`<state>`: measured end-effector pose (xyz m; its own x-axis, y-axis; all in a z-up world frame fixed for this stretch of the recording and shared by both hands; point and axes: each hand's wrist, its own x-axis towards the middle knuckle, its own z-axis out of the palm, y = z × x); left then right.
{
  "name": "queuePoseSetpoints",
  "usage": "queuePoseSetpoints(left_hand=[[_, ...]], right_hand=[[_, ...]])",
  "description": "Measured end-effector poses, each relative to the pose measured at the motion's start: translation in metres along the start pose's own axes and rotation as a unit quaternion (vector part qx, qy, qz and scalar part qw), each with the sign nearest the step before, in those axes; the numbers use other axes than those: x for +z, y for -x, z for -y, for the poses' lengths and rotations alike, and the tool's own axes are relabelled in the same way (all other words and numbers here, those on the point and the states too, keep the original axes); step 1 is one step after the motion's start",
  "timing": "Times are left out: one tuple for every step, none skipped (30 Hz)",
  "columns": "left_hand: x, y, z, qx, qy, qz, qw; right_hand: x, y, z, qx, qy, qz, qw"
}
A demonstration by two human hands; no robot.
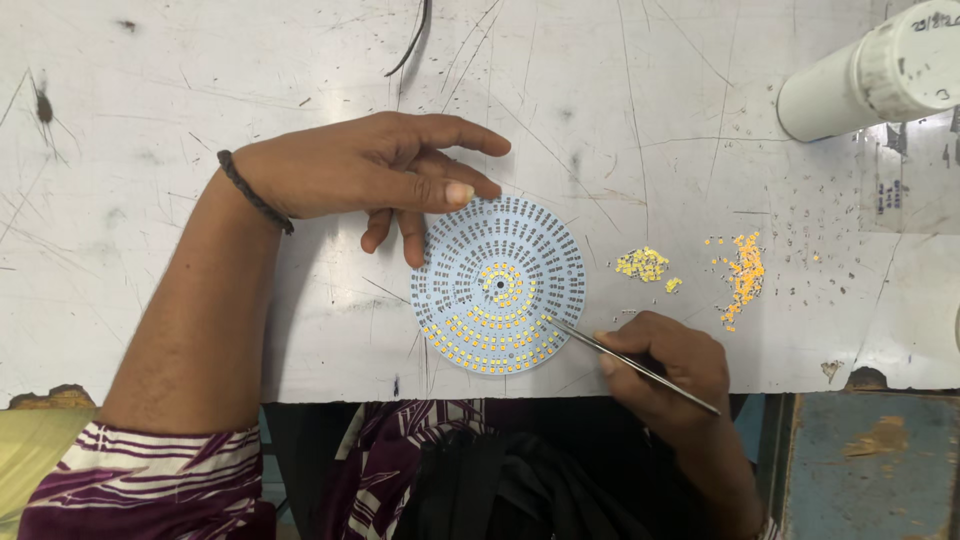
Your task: The person uses tweezers to pick up small yellow LED components from a pile on the table and places them one by one into designated slots on a circular LED board. The person continues this repetitive placement process throughout the clip.
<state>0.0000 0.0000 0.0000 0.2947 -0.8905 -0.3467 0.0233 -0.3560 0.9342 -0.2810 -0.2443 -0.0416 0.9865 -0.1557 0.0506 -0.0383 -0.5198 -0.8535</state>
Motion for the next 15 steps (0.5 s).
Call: queuePoseSetpoints(left_hand=[[0.000,0.000,0.000,-0.001,-0.001,-0.002,1.000],[0.001,0.001,0.000,-0.001,-0.001,-0.003,1.000],[0.001,0.001,0.000,-0.002,-0.002,-0.005,1.000],[0.001,0.001,-0.001,-0.003,-0.003,-0.005,1.000],[0.001,0.001,-0.002,-0.004,-0.004,-0.005,1.000],[0.001,0.001,-0.002,-0.005,-0.005,-0.006,1.000],[0.001,0.001,-0.002,-0.004,-0.003,-0.005,1.000],[0.001,0.001,-0.002,-0.003,-0.001,-0.005,1.000],[0.001,0.001,-0.002,-0.003,0.001,-0.004,1.000],[0.001,0.000,-0.002,-0.004,0.001,-0.003,1.000],[0.001,0.000,-0.002,-0.005,0.001,-0.002,1.000],[0.001,0.000,-0.002,-0.006,0.002,0.000,1.000],[0.001,0.000,-0.001,-0.006,0.004,0.001,1.000],[0.000,0.000,-0.001,-0.006,0.005,0.002,1.000],[0.000,0.000,-0.001,-0.006,0.007,0.003,1.000]], right_hand=[[-0.003,-0.001,-0.002,-0.002,-0.002,0.009,1.000],[-0.006,-0.001,-0.004,-0.004,-0.004,0.018,1.000],[-0.009,-0.001,-0.005,-0.006,-0.006,0.026,1.000],[-0.012,-0.002,-0.006,-0.009,-0.012,0.023,1.000],[-0.014,-0.003,-0.008,-0.013,-0.018,0.019,1.000],[-0.015,-0.004,-0.009,-0.017,-0.025,0.016,0.999],[-0.015,-0.004,-0.009,-0.020,-0.010,0.005,1.000],[-0.015,-0.004,-0.010,-0.023,0.004,-0.006,1.000],[-0.014,-0.004,-0.010,-0.026,0.017,-0.017,0.999],[-0.013,-0.003,-0.010,-0.029,0.017,-0.005,0.999],[-0.012,-0.003,-0.009,-0.032,0.017,0.006,0.999],[-0.011,-0.003,-0.009,-0.036,0.017,0.017,0.999],[-0.011,-0.005,-0.009,-0.039,0.029,0.025,0.999],[-0.012,-0.008,-0.010,-0.041,0.040,0.032,0.998],[-0.013,-0.011,-0.011,-0.044,0.052,0.040,0.997]])
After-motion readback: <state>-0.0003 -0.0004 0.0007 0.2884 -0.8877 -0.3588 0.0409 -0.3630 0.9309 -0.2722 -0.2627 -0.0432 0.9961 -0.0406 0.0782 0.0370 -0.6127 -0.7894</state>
